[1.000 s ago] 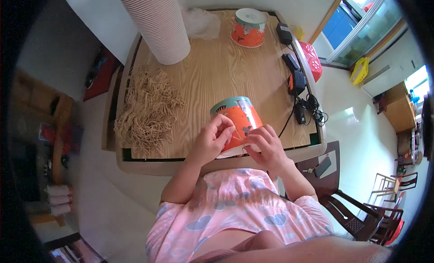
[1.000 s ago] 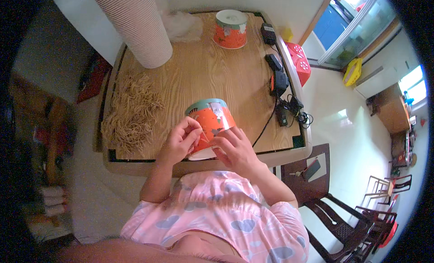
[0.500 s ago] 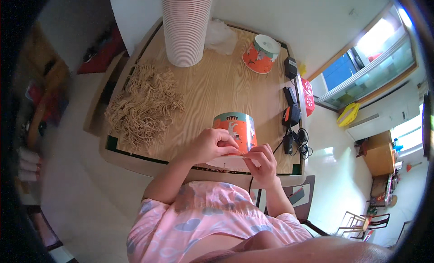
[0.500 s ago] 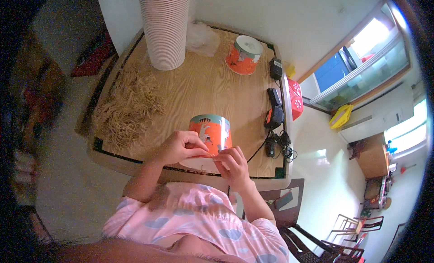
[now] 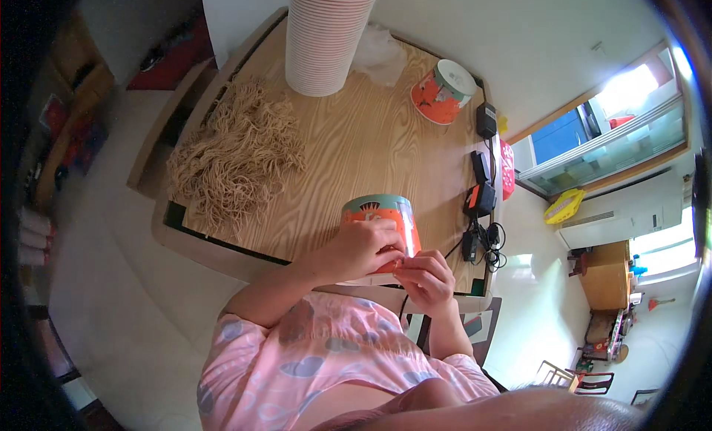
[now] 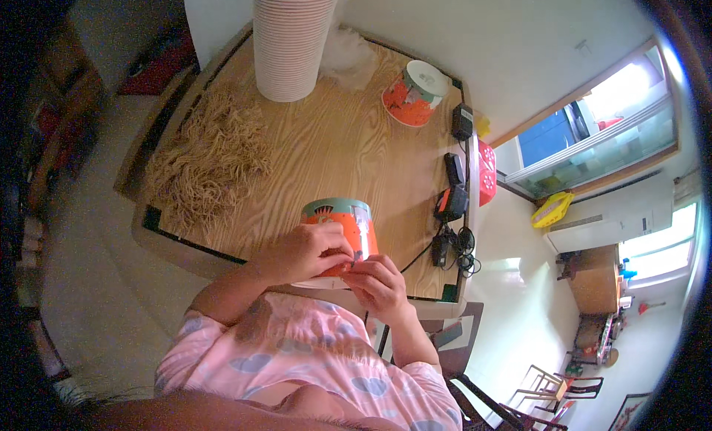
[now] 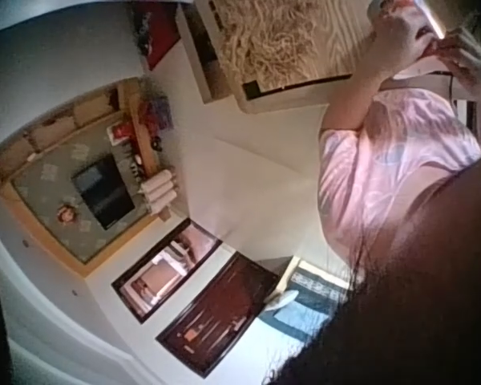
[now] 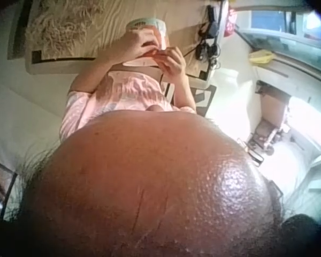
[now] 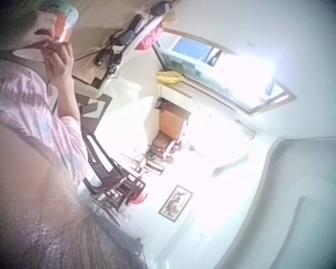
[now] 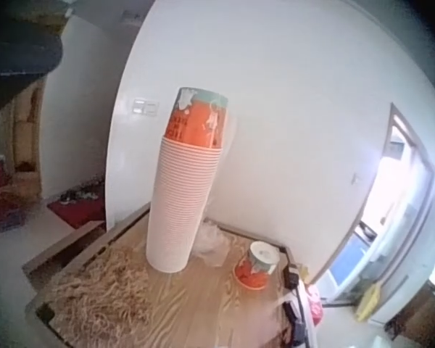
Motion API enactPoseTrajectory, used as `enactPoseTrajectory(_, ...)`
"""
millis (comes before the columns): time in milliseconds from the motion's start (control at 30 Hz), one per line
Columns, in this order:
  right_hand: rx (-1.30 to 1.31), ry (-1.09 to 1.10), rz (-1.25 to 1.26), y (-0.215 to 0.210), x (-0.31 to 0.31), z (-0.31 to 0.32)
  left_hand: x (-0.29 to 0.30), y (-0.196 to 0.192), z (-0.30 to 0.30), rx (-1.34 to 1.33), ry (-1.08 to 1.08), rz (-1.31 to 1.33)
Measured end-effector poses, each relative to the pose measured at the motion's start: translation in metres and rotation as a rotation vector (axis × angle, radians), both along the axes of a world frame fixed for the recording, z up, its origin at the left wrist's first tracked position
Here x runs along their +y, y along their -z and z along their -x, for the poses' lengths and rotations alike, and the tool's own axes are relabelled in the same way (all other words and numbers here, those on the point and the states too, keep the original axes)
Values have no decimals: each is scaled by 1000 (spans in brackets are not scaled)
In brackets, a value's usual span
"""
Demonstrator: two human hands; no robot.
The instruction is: Attaching plastic handles to paper buckets manually.
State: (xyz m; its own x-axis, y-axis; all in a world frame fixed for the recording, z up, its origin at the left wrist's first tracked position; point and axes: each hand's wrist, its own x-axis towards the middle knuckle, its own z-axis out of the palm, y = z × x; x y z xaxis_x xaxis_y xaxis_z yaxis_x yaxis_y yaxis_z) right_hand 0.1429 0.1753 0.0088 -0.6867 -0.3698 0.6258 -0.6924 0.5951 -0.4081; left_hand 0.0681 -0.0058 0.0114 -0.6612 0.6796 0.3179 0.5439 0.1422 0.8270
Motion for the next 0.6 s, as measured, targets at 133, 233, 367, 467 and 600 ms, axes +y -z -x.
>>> enactPoseTrajectory(133, -18, 45, 25, -3, 2, 0, -12, 9, 13, -77, 54, -79)
enactPoseTrajectory(233, -40, 55, 26, -2, 1, -2, -13, 6, 14, -58, 104, -87)
enactPoseTrajectory(367, -33, 59, 29, -3, -1, 0, 0, 4, 2, 192, -2, -61)
enactPoseTrajectory(467, -42, 87, 22, -3, 4, 0, 2, 6, 2, 161, -64, -56)
enactPoseTrajectory(600, -113, 222, 71, -4, 1, -4, 2, 8, 4, 120, -87, -74)
